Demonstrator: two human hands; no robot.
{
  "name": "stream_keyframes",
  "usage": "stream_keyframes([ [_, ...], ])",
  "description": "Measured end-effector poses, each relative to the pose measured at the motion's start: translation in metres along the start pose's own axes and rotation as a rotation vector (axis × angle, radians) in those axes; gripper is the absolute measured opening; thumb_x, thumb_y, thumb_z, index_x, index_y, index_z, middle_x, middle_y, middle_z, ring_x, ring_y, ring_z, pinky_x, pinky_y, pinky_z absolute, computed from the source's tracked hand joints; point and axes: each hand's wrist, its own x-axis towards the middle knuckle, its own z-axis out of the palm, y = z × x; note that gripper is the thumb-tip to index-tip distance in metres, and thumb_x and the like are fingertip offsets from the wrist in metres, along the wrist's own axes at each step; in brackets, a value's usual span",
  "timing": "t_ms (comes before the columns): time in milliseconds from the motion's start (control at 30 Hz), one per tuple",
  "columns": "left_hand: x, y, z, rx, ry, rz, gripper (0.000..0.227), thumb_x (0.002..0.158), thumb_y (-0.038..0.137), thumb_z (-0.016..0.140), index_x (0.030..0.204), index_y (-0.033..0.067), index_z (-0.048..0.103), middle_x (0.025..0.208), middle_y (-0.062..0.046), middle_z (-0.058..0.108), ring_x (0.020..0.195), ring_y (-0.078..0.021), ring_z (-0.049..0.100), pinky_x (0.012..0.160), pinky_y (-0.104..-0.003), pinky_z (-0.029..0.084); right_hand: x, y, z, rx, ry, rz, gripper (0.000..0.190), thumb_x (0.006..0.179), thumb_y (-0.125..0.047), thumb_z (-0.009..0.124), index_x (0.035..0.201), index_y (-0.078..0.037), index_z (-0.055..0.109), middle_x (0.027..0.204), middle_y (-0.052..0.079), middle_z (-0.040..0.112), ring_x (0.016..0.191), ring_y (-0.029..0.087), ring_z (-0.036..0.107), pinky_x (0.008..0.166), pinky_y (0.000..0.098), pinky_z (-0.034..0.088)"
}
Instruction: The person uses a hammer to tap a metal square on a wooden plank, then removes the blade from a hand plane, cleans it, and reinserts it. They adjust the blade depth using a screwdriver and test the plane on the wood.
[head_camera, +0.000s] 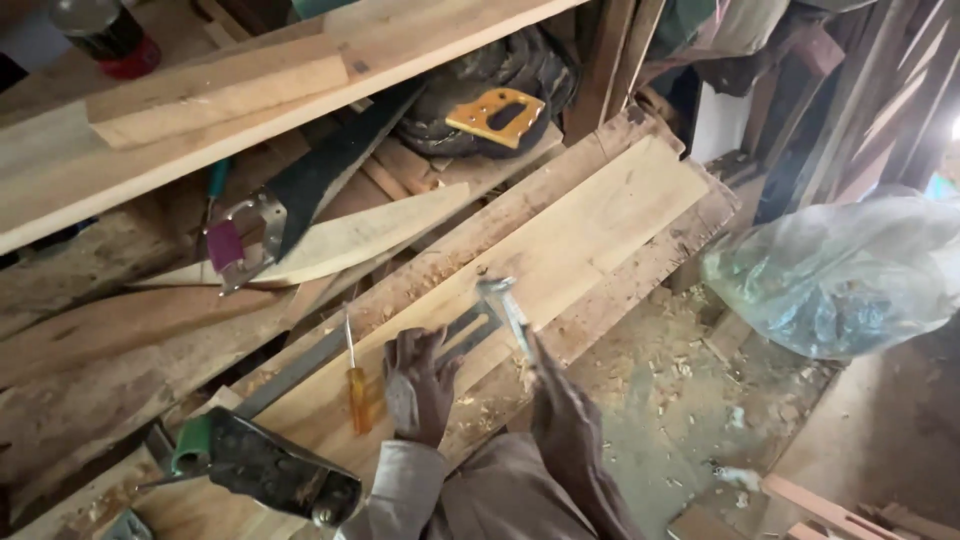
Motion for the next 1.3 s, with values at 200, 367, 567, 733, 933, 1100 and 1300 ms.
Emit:
stream_keyframes([
  [200, -0.002, 0.000, -0.005, 0.067, -0.062, -0.082, 0.059, 0.069, 0.015, 0.090, 0.125, 0.0132, 0.072, 0.113, -0.010, 0.059, 0.101, -0.0324, 0.056, 0.080, -0.050, 0.049, -0.003, 0.013, 0.017, 0.095, 0.535, -0.440, 0.042, 0.115, -0.018, 0.038, 0.155, -0.006, 0.039, 0.141, 0.019, 0.066, 0.056, 0.002, 0.065, 0.043, 0.0182, 0.049],
  [367, -0.034, -0.048, 0.030, 0.102, -0.018, 0.102, 0.044, 0.079, 0.024, 0.074, 0.122, 0.0139, 0.072, 0.115, -0.010, 0.063, 0.115, -0.0320, 0.058, 0.100, -0.050, 0.045, -0.011, 0.027, 0.025, -0.009, -0.255, 0.106, 0.034, 0.084, -0.018, 0.054, 0.110, -0.025, 0.073, 0.101, 0.018, 0.075, 0.088, 0.042, 0.071, 0.071, 0.0549, 0.051],
  [567, -0.001, 0.002, -0.011, 0.038, 0.012, 0.045, 0.055, 0.099, 0.055, 0.047, 0.121, 0.0122, 0.075, 0.109, -0.012, 0.057, 0.091, -0.0346, 0.054, 0.075, -0.053, 0.046, -0.016, 0.007, 0.019, 0.006, -0.094, 0.103, 0.063, 0.100, -0.015, 0.048, 0.157, -0.040, 0.041, 0.083, 0.013, 0.071, 0.061, 0.034, 0.061, 0.057, 0.0457, 0.045],
  [733, 0.000, 0.003, -0.011, 0.045, -0.018, -0.024, 0.049, 0.074, 0.019, 0.090, 0.120, 0.0149, 0.072, 0.111, -0.009, 0.057, 0.097, -0.0322, 0.055, 0.081, -0.048, 0.049, -0.023, -0.006, -0.003, 0.077, 0.261, -0.222, 0.047, 0.109, -0.023, 0.035, 0.154, -0.013, 0.041, 0.088, 0.007, 0.076, 0.038, 0.002, 0.037, 0.031, 0.0213, 0.036],
  [933, -0.001, 0.003, -0.008, 0.038, -0.046, -0.048, 0.049, 0.073, 0.018, 0.089, 0.120, 0.0158, 0.073, 0.111, -0.008, 0.059, 0.098, -0.0313, 0.054, 0.078, -0.047, 0.047, -0.041, 0.038, 0.030, -0.243, 0.162, -0.183, 0.052, 0.101, -0.003, 0.043, 0.153, -0.007, 0.039, 0.106, 0.023, 0.074, 0.050, 0.027, 0.056, 0.040, 0.0416, 0.044],
  [1100, -0.007, -0.013, 0.006, 0.064, -0.099, 0.033, 0.054, 0.077, 0.020, 0.082, 0.126, 0.0081, 0.065, 0.114, -0.013, 0.060, 0.107, -0.0341, 0.056, 0.096, -0.049, 0.044, -0.031, 0.040, 0.027, -0.232, -0.088, -0.064, 0.076, 0.084, 0.008, 0.048, 0.155, -0.017, 0.043, 0.152, 0.001, 0.056, 0.068, 0.042, 0.074, 0.059, 0.0521, 0.058],
  [1300, 0.021, -0.016, 0.020, 0.232, -0.244, -0.148, 0.068, 0.054, 0.031, 0.098, 0.110, 0.0147, 0.064, 0.104, -0.011, 0.061, 0.093, -0.0392, 0.066, 0.076, -0.052, 0.059, 0.034, 0.046, 0.015, -0.154, 0.057, 0.300, 0.050, 0.102, -0.043, 0.042, 0.151, -0.040, 0.049, 0.106, 0.024, 0.072, 0.094, 0.054, 0.069, 0.084, 0.0690, 0.052],
])
